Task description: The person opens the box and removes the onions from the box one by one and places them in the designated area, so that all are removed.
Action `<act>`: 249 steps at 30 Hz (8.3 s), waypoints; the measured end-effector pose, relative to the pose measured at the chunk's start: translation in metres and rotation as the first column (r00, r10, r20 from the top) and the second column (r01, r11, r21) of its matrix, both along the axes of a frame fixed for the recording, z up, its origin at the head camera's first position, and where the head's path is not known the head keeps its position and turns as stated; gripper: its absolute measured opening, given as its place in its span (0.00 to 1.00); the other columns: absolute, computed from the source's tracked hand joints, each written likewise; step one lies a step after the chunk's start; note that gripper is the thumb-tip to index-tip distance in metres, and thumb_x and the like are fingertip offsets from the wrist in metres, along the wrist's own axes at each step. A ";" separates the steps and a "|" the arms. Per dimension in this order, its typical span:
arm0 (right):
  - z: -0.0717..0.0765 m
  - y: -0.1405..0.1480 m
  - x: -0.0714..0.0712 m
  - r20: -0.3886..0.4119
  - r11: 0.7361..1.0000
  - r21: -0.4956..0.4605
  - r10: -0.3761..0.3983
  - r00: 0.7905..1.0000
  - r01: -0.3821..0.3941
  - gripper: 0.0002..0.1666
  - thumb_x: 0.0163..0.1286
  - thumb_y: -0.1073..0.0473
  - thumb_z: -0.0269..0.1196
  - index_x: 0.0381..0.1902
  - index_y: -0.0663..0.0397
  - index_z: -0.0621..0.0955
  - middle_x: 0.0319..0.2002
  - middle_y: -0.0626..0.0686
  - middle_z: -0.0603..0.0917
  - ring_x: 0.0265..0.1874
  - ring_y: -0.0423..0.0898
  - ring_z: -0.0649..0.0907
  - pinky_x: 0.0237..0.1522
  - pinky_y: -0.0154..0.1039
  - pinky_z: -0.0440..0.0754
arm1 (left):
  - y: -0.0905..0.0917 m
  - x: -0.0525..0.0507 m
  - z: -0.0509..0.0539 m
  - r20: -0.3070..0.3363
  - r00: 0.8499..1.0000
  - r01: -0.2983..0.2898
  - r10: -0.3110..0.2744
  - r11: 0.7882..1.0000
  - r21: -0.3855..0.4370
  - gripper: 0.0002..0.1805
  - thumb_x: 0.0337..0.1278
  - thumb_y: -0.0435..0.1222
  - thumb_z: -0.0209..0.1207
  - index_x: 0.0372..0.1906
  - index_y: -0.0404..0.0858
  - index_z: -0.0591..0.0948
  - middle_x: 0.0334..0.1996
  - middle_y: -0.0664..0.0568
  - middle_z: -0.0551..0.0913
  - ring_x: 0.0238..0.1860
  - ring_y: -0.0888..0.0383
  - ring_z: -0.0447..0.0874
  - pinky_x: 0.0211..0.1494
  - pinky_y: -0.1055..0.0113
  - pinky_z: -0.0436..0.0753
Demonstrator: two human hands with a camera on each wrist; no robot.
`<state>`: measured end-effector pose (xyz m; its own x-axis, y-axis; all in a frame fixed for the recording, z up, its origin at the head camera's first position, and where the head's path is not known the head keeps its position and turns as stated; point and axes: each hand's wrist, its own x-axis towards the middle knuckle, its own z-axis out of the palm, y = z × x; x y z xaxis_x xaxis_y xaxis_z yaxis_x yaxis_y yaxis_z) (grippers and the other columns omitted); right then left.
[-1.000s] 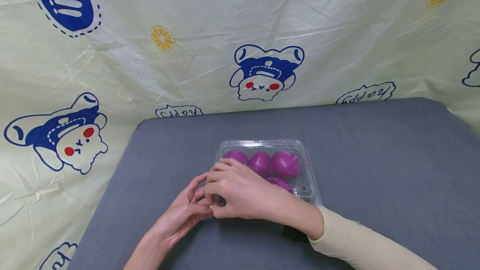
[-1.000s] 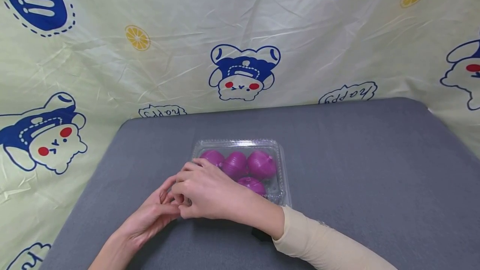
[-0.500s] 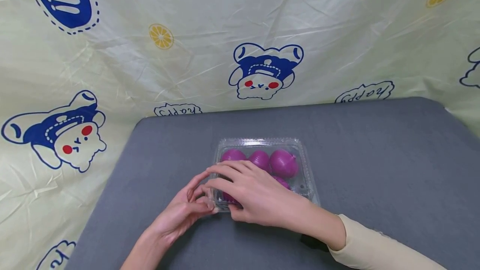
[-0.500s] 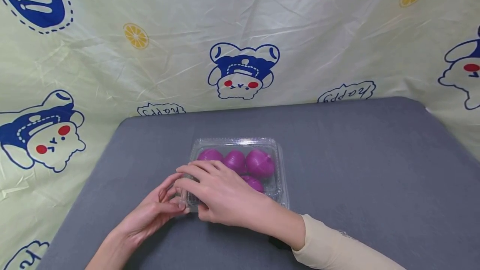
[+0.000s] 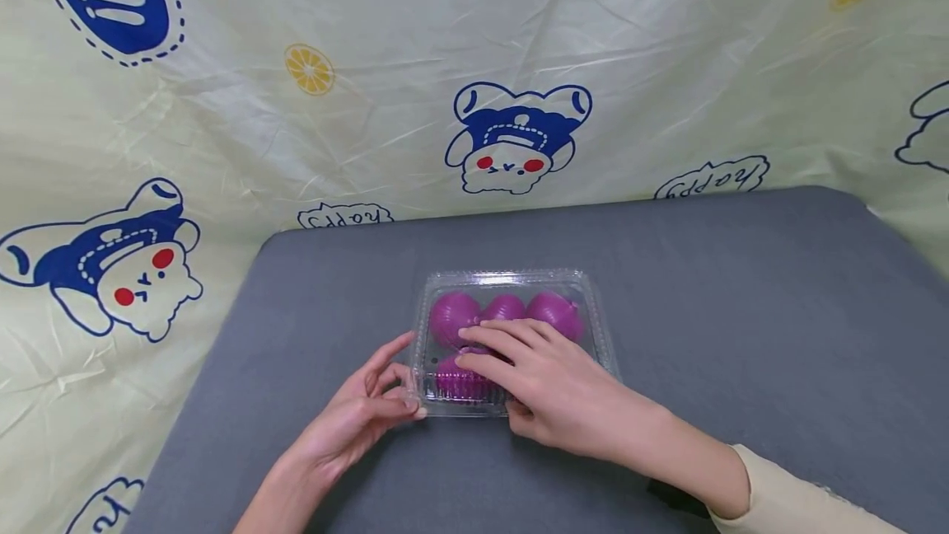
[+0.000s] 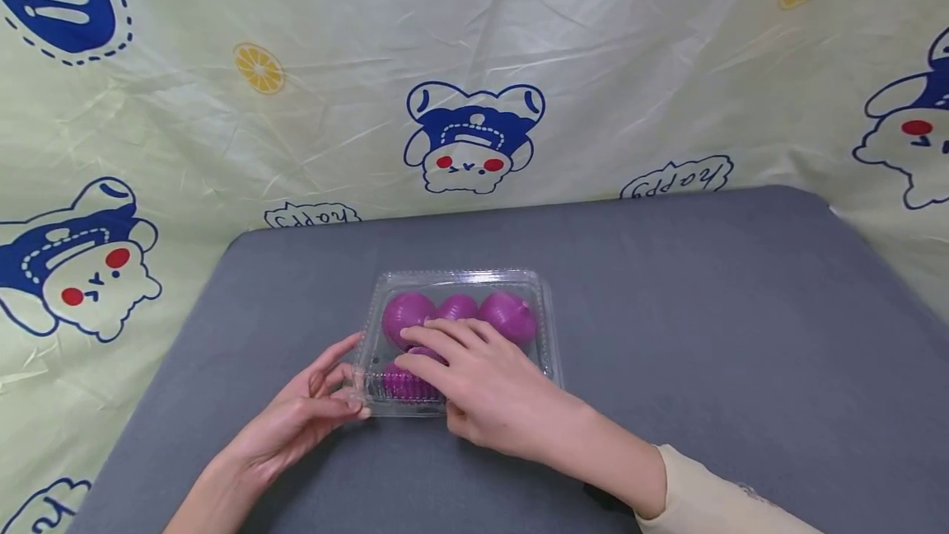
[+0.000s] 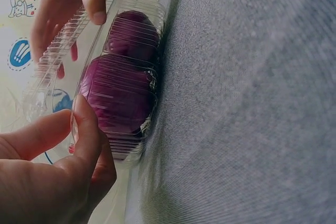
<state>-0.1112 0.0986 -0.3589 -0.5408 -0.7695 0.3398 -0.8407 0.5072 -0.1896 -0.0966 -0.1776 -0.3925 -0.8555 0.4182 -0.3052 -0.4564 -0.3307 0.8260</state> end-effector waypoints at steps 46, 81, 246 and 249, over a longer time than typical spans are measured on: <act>-0.029 0.083 0.010 0.080 0.955 -0.031 -0.291 0.953 0.295 0.47 0.61 0.33 0.66 0.73 0.43 0.66 0.75 0.48 0.60 0.57 0.50 0.79 0.32 0.38 0.83 | -0.003 0.000 0.001 0.012 1.000 0.008 -0.009 1.000 0.012 0.49 0.53 0.13 0.53 0.78 0.42 0.50 0.44 0.47 0.71 0.34 0.57 0.79 0.49 0.61 0.82; -0.020 0.087 0.006 -0.068 0.987 -0.160 -0.034 0.997 0.022 0.43 0.46 0.74 0.65 0.66 0.53 0.76 0.66 0.57 0.74 0.47 0.54 0.85 0.20 0.18 0.64 | -0.008 0.001 0.002 -0.015 1.000 0.027 -0.027 0.999 0.031 0.49 0.54 0.14 0.52 0.78 0.44 0.48 0.40 0.49 0.72 0.34 0.57 0.79 0.49 0.61 0.81; -0.035 0.080 -0.079 0.265 0.998 0.008 -0.065 0.962 0.065 0.44 0.60 0.47 0.70 0.73 0.42 0.67 0.70 0.46 0.69 0.69 0.51 0.65 0.63 0.61 0.66 | -0.002 -0.015 0.005 -0.328 0.750 -0.189 -0.574 0.290 -0.938 0.53 0.52 0.68 0.59 0.79 0.59 0.47 0.77 0.71 0.40 0.76 0.60 0.46 0.70 0.51 0.63; -0.035 0.078 -0.080 0.312 0.997 -0.023 -0.067 0.948 0.079 0.46 0.56 0.51 0.73 0.72 0.44 0.69 0.68 0.45 0.70 0.66 0.49 0.66 0.59 0.56 0.73 | -0.002 -0.015 0.005 -0.328 0.748 -0.185 -0.577 0.293 -0.938 0.53 0.52 0.68 0.59 0.79 0.59 0.47 0.77 0.71 0.40 0.76 0.60 0.47 0.70 0.51 0.64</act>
